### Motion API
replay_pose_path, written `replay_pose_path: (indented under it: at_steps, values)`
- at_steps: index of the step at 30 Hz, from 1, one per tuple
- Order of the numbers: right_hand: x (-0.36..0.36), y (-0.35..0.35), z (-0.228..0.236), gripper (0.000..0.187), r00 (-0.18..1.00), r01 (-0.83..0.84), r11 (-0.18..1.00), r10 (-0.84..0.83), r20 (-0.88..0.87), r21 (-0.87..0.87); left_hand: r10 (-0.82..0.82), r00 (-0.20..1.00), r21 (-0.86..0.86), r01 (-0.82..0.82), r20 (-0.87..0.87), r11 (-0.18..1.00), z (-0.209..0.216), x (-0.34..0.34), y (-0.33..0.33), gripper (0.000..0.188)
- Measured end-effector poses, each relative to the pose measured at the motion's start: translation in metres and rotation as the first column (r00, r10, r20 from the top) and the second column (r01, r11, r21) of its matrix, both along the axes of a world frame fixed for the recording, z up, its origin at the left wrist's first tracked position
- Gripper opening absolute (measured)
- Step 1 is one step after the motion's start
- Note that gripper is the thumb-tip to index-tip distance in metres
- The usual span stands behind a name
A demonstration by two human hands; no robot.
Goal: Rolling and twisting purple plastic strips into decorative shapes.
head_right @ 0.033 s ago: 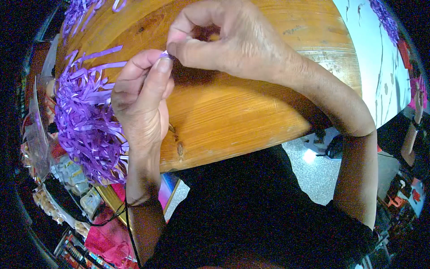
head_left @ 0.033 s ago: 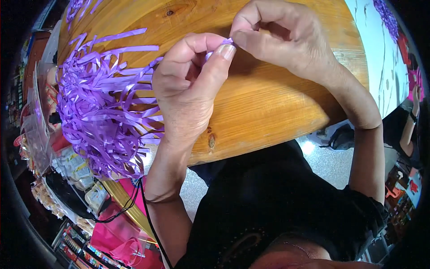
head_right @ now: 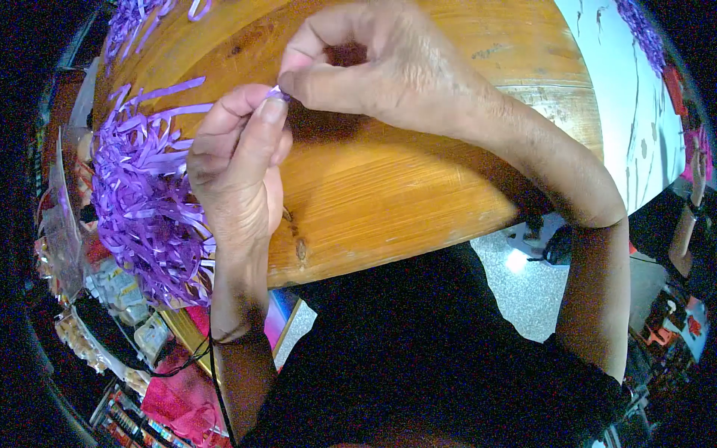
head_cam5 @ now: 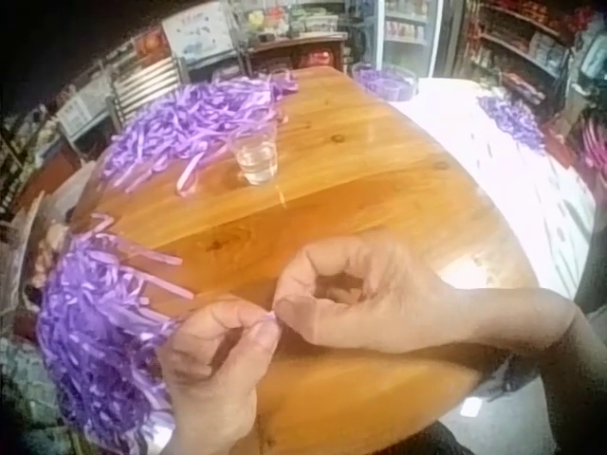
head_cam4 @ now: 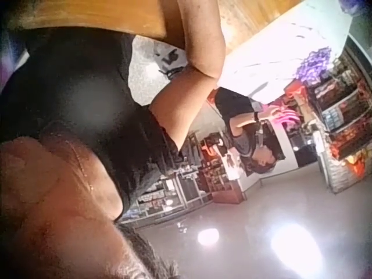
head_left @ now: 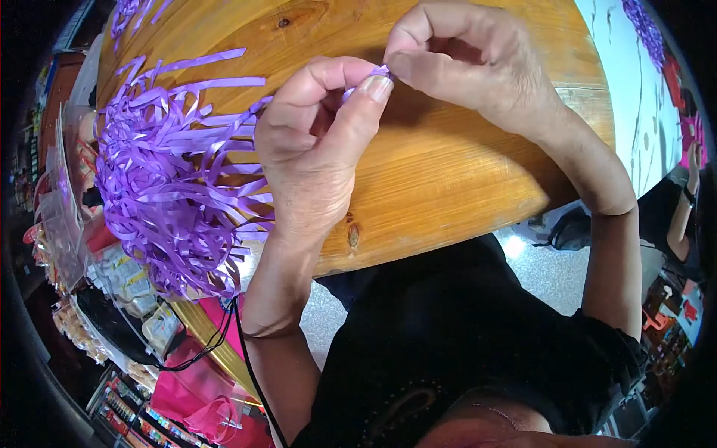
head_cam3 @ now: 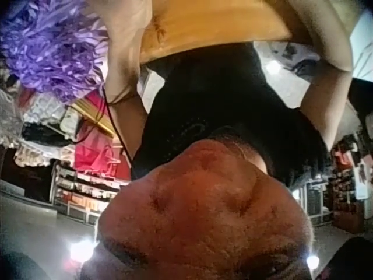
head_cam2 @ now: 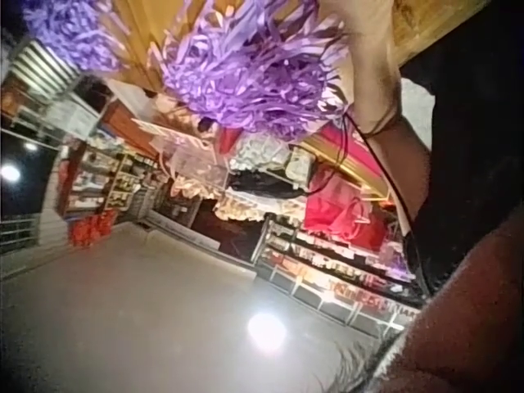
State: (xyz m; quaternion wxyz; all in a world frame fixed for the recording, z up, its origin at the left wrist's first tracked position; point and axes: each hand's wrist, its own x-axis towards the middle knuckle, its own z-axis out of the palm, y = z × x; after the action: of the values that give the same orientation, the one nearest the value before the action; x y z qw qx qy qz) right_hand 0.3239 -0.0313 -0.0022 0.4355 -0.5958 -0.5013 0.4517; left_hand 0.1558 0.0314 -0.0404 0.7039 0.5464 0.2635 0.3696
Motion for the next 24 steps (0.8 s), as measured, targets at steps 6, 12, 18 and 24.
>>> replay_pose_path:
  at_steps: [6, 12, 18, 24]
  values:
    - [0.002, 0.001, -0.024, 0.012, 0.977, 0.015, 0.998, -0.002, -0.213, 0.059, -0.087, 0.967, -0.244, 0.147, 0.239, 0.959, 0.0, -0.003, 0.001, 0.01]
    - [-0.003, 0.0, 0.003, 0.01, 0.952, 0.015, 0.998, -0.033, -0.305, -0.061, -0.098, 0.987, 0.02, 0.096, 0.126, 0.995, -0.007, -0.001, -0.004, 0.011]
    - [-0.001, 0.006, -0.023, 0.012, 0.938, 0.006, 1.0, -0.002, -0.346, 0.01, -0.045, 0.963, -0.29, 0.125, 0.267, 0.949, -0.006, -0.002, 0.001, 0.012]
    - [0.007, 0.021, -0.03, 0.012, 0.974, -0.209, 0.862, 0.224, 0.023, 0.463, -0.085, 0.936, -0.347, 0.209, 0.341, 0.914, -0.006, -0.004, 0.003, 0.014]
